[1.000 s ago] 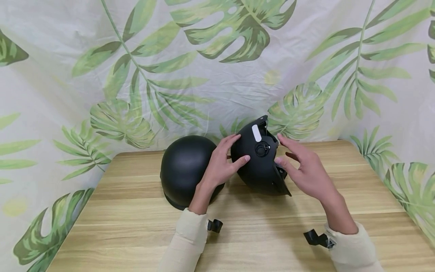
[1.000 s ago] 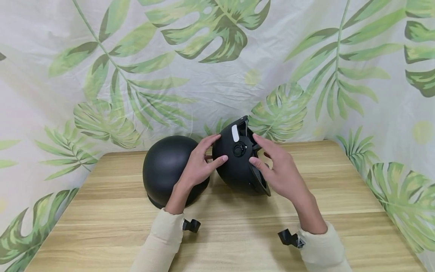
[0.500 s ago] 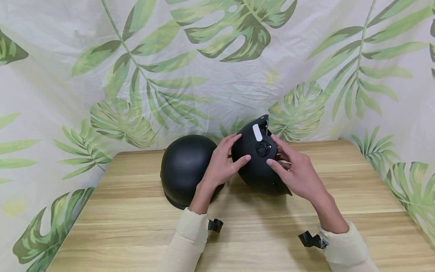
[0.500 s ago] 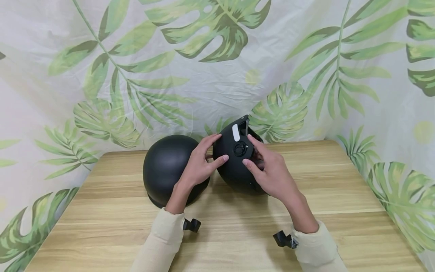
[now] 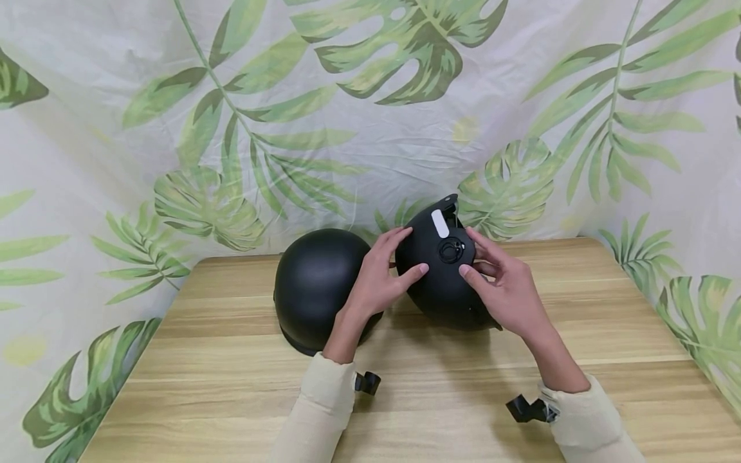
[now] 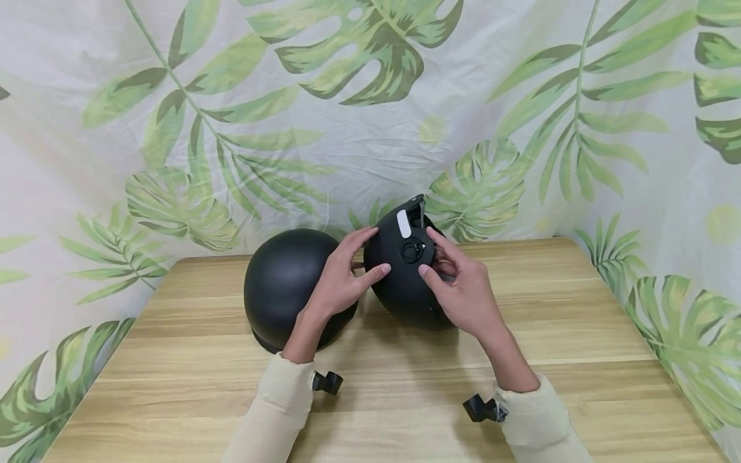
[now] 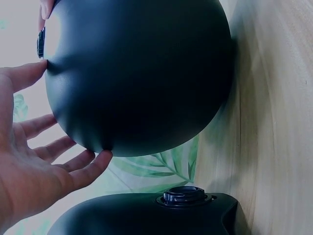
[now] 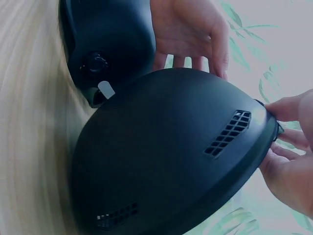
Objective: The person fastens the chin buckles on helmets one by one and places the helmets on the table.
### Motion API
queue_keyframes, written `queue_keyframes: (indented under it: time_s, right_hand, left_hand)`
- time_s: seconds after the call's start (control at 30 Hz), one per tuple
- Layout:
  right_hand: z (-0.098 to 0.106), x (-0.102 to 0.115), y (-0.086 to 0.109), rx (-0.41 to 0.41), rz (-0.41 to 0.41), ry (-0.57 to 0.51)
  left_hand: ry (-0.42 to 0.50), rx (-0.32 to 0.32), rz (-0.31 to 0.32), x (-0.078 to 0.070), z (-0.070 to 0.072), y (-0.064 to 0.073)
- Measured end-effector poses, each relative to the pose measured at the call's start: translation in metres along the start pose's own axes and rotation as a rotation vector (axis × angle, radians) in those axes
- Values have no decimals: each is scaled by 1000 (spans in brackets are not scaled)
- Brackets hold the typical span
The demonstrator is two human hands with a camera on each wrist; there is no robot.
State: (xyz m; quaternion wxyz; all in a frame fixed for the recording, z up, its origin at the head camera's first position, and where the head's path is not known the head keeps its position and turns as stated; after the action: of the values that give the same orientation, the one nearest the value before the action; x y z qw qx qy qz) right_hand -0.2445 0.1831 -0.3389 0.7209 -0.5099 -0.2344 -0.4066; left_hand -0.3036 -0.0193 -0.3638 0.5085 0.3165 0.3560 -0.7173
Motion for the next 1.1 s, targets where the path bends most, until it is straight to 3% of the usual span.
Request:
queue_keyframes:
  time_s: [0.13, 0.3, 0.47, 0.7, 0.8, 0.97, 1.03, 1.1]
  right_hand:
    - [3, -1, 0, -55, -6, -49]
    - [12, -8, -1, -161, -72, -171]
    - [20, -18, 0, -266, -127, -329]
    - [21, -31, 1, -363, -184, -630]
    - [21, -33, 1, -377, -188, -681]
    - [22, -34, 1, -382, -174, -743]
    - [22, -35, 1, -375, -171, -777]
    - [22, -36, 0, -357, -174, -808]
  left_hand:
    - [3, -5, -7, 0, 1, 0]
    - [26, -15, -2, 2, 4, -1]
    - [64, -19, 30, 6, 6, 0]
    - [108, 4, 75, 15, 5, -1]
    - [112, 19, 88, 31, -1, -9]
    - [70, 26, 81, 73, -18, -30]
    - [53, 19, 69, 79, -19, -34]
    - [49, 10, 60, 75, -17, -32]
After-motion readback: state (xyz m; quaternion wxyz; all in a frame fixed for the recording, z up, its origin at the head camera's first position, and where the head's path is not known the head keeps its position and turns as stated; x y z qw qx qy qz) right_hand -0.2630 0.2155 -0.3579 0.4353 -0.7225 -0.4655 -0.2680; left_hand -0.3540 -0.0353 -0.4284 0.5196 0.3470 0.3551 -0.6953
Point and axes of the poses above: each hand's wrist, its own y-axis away from the middle knuckle, its own z-axis out of the back of the hand, x = y × z, the point moved 9 cm from there along -y, towards the middle knuckle, and after that the axes turned 11 degrees about z, right-handed, at the moved point
